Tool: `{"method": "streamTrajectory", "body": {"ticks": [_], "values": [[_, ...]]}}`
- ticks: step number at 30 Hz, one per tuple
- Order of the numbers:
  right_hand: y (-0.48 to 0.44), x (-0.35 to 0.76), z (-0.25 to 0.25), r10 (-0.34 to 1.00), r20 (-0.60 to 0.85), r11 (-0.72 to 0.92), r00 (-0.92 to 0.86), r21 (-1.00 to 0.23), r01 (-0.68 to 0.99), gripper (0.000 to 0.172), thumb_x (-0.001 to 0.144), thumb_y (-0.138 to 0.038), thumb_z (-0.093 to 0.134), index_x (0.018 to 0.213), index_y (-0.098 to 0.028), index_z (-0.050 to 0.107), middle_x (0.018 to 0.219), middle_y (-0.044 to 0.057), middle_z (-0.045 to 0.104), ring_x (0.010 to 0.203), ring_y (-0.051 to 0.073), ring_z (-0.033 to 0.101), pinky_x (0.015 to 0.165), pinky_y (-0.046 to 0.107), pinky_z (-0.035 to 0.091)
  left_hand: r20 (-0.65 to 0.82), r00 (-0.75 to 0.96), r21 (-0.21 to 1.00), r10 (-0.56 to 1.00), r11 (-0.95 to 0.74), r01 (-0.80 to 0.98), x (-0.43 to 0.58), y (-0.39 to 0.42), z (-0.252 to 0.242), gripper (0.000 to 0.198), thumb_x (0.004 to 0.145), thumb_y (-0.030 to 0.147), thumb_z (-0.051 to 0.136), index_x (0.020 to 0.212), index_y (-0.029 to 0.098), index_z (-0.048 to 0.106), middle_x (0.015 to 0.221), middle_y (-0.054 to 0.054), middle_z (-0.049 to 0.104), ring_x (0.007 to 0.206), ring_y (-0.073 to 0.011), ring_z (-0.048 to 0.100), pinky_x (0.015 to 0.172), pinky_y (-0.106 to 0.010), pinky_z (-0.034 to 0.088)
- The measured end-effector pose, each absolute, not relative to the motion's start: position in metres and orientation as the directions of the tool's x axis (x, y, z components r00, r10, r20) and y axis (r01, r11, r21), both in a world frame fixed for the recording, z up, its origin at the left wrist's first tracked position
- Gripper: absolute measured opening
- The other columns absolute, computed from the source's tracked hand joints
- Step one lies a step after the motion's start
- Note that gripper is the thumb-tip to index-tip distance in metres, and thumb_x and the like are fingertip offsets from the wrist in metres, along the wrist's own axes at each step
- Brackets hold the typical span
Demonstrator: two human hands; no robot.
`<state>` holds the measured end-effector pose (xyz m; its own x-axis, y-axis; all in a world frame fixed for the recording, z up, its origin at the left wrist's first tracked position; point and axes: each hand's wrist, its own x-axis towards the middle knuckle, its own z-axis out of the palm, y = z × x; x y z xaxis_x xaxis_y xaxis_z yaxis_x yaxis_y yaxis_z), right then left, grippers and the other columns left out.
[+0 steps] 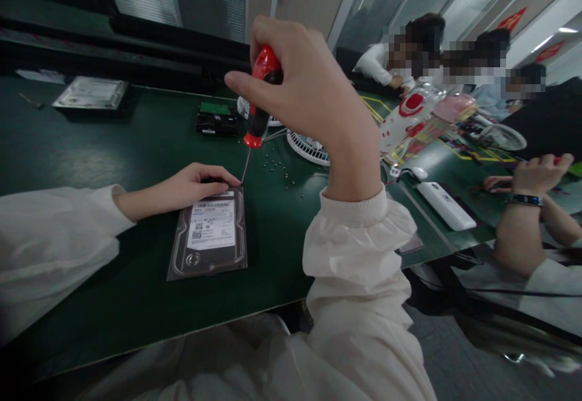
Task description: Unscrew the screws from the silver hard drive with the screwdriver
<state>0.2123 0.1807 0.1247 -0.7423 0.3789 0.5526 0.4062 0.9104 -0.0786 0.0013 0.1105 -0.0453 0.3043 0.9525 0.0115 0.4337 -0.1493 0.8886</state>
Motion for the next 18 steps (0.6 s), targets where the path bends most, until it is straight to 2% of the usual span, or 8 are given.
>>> {"method": "streamTrajectory", "body": {"ticks": [1, 4, 6, 8, 11, 12, 15, 18], "values": [[0.18, 0.212, 0.125, 0.378, 0.55, 0.912, -0.745, -0.082, 0.402, 0.009, 0.083, -0.03, 0.06, 0.085, -0.022, 0.058, 0.085, 0.004, 0.06, 0.076, 0.018, 0.049, 0.071, 0.033, 0.033, 0.014, 0.302, 0.889, 0.953, -0.15, 0.433, 0.002, 0.11, -0.045, 0.028, 0.092, 0.042, 0.06, 0.113, 0.026, 0.07, 0.119, -0.002, 0.069, 0.109, -0.0229, 0.065, 0.096, -0.043, 0.051], [0.179, 0.212, 0.126, 0.38, 0.507, 0.918, -0.774, -0.108, 0.381, 0.019, 0.075, -0.014, 0.061, 0.093, -0.022, 0.057, 0.092, 0.003, 0.059, 0.075, 0.016, 0.045, 0.071, 0.031, 0.033, 0.036, 0.292, 0.888, 0.956, -0.164, 0.43, 0.003, 0.109, -0.045, 0.026, 0.091, 0.041, 0.06, 0.106, 0.022, 0.068, 0.108, -0.003, 0.069, 0.099, -0.0213, 0.065, 0.088, -0.04, 0.052], [0.179, 0.212, 0.126, 0.389, 0.513, 0.913, -0.765, -0.102, 0.396, 0.01, 0.084, -0.029, 0.059, 0.09, -0.022, 0.058, 0.086, 0.002, 0.055, 0.072, 0.015, 0.041, 0.068, 0.032, 0.031, 0.058, 0.287, 0.876, 0.956, -0.187, 0.444, 0.004, 0.107, -0.043, 0.023, 0.091, 0.04, 0.059, 0.099, 0.019, 0.065, 0.099, -0.003, 0.067, 0.089, -0.0193, 0.064, 0.08, -0.036, 0.052], [0.179, 0.212, 0.125, 0.395, 0.543, 0.903, -0.741, -0.08, 0.422, 0.024, 0.089, -0.044, 0.055, 0.085, -0.02, 0.059, 0.078, 0.002, 0.051, 0.071, 0.015, 0.041, 0.067, 0.033, 0.029, 0.11, 0.274, 0.83, 0.955, -0.24, 0.503, 0.005, 0.105, -0.04, 0.021, 0.091, 0.038, 0.058, 0.094, 0.018, 0.062, 0.095, -0.003, 0.064, 0.083, -0.0177, 0.061, 0.074, -0.033, 0.051], [0.179, 0.211, 0.123, 0.375, 0.555, 0.913, -0.743, -0.081, 0.401, 0.011, 0.083, -0.024, 0.06, 0.091, -0.016, 0.061, 0.082, 0.002, 0.054, 0.072, 0.014, 0.043, 0.069, 0.031, 0.031, 0.265, 0.28, 0.637, 0.923, -0.386, 0.667, 0.006, 0.101, -0.031, 0.023, 0.09, 0.038, 0.058, 0.088, 0.016, 0.06, 0.097, -0.005, 0.06, 0.081, -0.0178, 0.057, 0.069, -0.032, 0.048], [0.179, 0.211, 0.123, 0.364, 0.545, 0.921, -0.755, -0.091, 0.379, 0.016, 0.079, -0.018, 0.06, 0.095, -0.015, 0.062, 0.086, 0.003, 0.056, 0.074, 0.014, 0.044, 0.07, 0.031, 0.032, 0.319, 0.304, 0.547, 0.898, -0.437, 0.715, 0.007, 0.099, -0.027, 0.023, 0.09, 0.039, 0.057, 0.086, 0.016, 0.06, 0.096, -0.005, 0.059, 0.081, -0.0182, 0.056, 0.068, -0.032, 0.046], [0.178, 0.21, 0.123, 0.359, 0.541, 0.923, -0.76, -0.084, 0.376, 0.018, 0.086, -0.031, 0.059, 0.096, -0.016, 0.061, 0.087, 0.004, 0.056, 0.076, 0.015, 0.043, 0.072, 0.031, 0.032, 0.398, 0.463, 0.309, 0.792, -0.59, 0.745, 0.015, 0.088, -0.016, 0.023, 0.093, 0.035, 0.053, 0.082, 0.016, 0.059, 0.083, -0.005, 0.059, 0.077, -0.0188, 0.055, 0.067, -0.032, 0.043], [0.176, 0.209, 0.123, 0.355, 0.571, 0.916, -0.74, -0.057, 0.396, 0.017, 0.087, -0.035, 0.056, 0.087, -0.018, 0.059, 0.083, 0.004, 0.055, 0.077, 0.017, 0.044, 0.073, 0.032, 0.032, 0.308, 0.695, 0.242, 0.65, -0.76, 0.603, 0.032, 0.065, -0.007, 0.021, 0.096, 0.03, 0.049, 0.085, 0.017, 0.061, 0.079, -0.003, 0.062, 0.071, -0.0171, 0.057, 0.064, -0.031, 0.042]]}}
